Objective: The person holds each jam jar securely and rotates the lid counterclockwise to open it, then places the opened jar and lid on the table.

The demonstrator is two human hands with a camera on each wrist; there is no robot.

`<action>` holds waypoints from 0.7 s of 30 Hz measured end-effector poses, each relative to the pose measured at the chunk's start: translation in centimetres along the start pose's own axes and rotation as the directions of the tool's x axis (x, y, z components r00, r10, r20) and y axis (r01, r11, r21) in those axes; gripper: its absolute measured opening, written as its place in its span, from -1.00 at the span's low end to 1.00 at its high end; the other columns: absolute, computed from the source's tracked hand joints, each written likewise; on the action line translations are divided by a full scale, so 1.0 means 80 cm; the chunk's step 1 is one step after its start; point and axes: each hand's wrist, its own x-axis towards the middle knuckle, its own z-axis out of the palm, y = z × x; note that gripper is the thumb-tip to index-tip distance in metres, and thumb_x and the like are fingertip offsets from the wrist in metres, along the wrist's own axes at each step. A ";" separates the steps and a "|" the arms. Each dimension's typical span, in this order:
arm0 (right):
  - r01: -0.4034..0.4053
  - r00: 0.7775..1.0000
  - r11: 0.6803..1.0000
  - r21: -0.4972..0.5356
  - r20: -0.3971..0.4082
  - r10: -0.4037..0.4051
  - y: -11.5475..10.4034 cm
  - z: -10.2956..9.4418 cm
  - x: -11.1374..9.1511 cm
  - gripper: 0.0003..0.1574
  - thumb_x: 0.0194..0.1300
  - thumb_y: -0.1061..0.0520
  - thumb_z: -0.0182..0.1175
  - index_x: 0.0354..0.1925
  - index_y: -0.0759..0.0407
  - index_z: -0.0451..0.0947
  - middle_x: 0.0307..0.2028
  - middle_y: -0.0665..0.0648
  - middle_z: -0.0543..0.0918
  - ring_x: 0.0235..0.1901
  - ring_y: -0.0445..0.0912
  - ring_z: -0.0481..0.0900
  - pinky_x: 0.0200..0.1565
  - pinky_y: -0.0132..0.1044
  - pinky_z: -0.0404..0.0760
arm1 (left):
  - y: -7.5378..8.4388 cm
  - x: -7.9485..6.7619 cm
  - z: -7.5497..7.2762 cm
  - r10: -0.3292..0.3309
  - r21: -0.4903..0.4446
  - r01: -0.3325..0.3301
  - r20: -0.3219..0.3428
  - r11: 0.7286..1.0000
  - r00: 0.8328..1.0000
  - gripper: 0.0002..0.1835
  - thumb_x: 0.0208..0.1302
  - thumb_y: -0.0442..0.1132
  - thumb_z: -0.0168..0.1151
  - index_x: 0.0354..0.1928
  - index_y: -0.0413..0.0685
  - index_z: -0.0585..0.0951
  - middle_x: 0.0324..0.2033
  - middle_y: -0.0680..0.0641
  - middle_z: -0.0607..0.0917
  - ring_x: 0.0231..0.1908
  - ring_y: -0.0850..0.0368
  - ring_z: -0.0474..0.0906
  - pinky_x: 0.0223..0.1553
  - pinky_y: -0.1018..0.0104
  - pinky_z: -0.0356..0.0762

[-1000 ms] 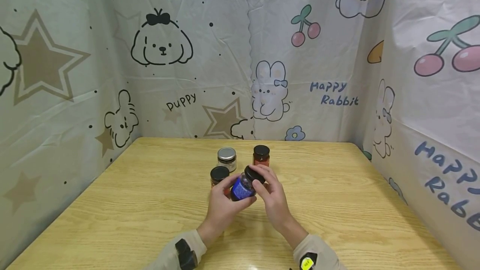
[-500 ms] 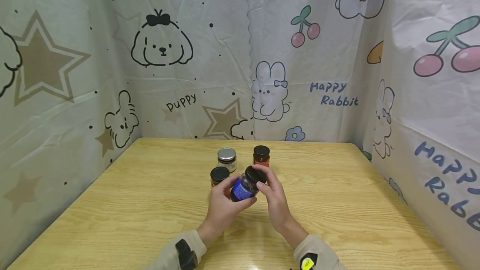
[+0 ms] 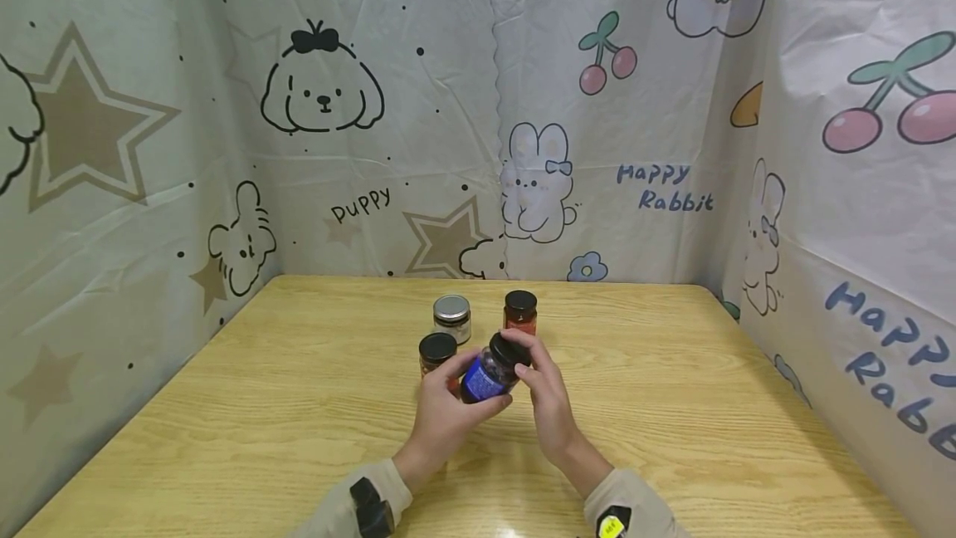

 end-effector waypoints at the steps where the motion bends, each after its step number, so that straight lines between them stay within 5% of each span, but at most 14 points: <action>1: 0.002 1.000 1.000 -0.008 0.002 -0.002 0.000 0.001 0.000 -0.49 0.42 0.25 -0.39 0.26 0.35 0.17 0.17 0.37 0.28 0.13 0.09 0.29 0.11 -0.22 0.28 | 0.000 0.000 0.000 0.000 0.001 0.000 -0.002 1.000 1.000 -0.39 -0.16 -0.04 0.53 0.05 0.15 0.56 -0.11 0.13 0.61 -0.12 0.17 0.52 -0.21 0.30 0.55; 13: -0.098 0.989 0.966 -0.238 -0.129 0.069 -0.009 0.008 0.002 -0.61 0.40 0.30 -0.06 0.18 0.20 0.33 0.12 0.17 0.31 0.11 0.01 0.30 0.04 -0.27 0.39 | 0.000 -0.001 0.001 0.002 0.051 -0.002 -0.011 0.999 1.000 -0.37 -0.19 -0.06 0.55 0.05 0.13 0.57 -0.11 0.14 0.61 -0.11 0.20 0.52 -0.23 0.27 0.54; 21: -0.099 0.991 0.946 -0.308 -0.116 0.066 -0.031 0.017 0.005 -0.62 0.45 0.25 -0.13 0.18 0.30 0.32 0.13 0.20 0.34 0.11 -0.02 0.33 0.04 -0.32 0.40 | -0.001 0.000 0.001 0.007 0.033 -0.007 -0.018 0.999 1.000 -0.38 -0.17 -0.07 0.54 0.05 0.13 0.57 -0.11 0.14 0.60 -0.13 0.18 0.53 -0.24 0.26 0.55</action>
